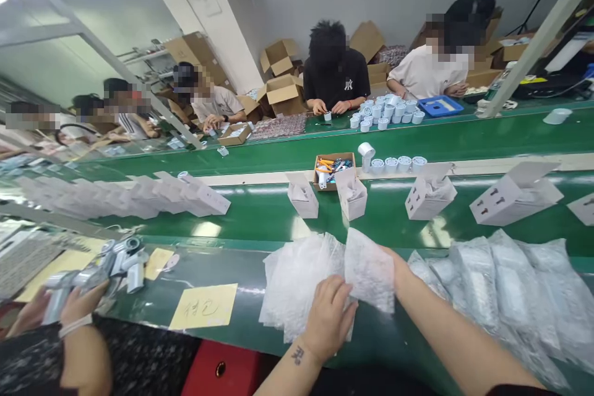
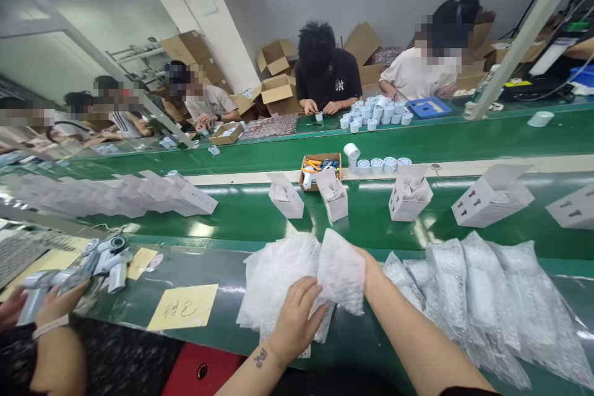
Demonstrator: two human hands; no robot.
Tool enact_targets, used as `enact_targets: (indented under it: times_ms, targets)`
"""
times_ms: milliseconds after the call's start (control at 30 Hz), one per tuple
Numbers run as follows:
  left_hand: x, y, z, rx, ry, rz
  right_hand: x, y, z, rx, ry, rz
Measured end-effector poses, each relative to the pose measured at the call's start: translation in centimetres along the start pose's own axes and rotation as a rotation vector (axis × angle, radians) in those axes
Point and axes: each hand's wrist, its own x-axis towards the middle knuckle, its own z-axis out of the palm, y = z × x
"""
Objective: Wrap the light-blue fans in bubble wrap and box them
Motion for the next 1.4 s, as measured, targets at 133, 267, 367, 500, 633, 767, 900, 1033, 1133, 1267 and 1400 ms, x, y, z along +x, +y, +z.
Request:
enact_targets:
  times_ms: [133, 267, 367, 500, 633, 767, 900, 1033, 1133, 1267, 1400]
  targets:
    - [-0.1, 0.2, -1.5, 0.103, 0.123, -0.048, -0.6, 0.1, 2.4, -0.151, 0.070, -0.059]
    - [-0.8, -0.5, 0.4, 0.258, -0.432, -0.163, -2.2, -1.1, 0.0, -0.455, 0.113, -0.145]
    - [-0.9, -0.6, 2.0, 0.283, -0.801, -0.260, -3.7, -1.8, -4.2, -0.789, 0.130, -0.102]
    - [0.1, 0.3, 2.1, 0.252, -0.778, -0.297, -4.8, -1.2, -7.2, -1.091, 0.034, 0.044]
    - [1.2, 1.4, 0.5, 0.048, -0.576, -0.294, -4.6, -1.8, -7.1, -1.230, -0.053, 0.019]
    - [1.3, 2.3, -0.1, -0.380, -0.399, -0.332, -3.9, -5.7, -7.4, -1.114, 0.007, -0.075]
    - [2.3, 1.2, -0.1, -0.551, -0.291, -0.473, -2.6, -10.4, -4.3, -0.489, 0.089, -0.083]
    - [2.0, -3.9, -3.6, -0.520, 0.214, -0.513, -0.6, -12.5, 4.5, 0.014, -0.031, 0.005]
    - [-0.7, -9.3, -8.7, -0.458, 0.508, -0.535, 2.3, -13.0, 12.8, 0.046, -0.265, 0.042]
    - [-6.5, -15.1, -15.5, -0.464, 0.779, -0.836, 8.6, -15.6, 23.9, -0.377, -0.412, -0.222]
    - [-11.2, -18.6, -19.3, -0.510, 1.026, -1.156, 16.1, -19.5, 34.8, -0.519, -0.346, -0.462]
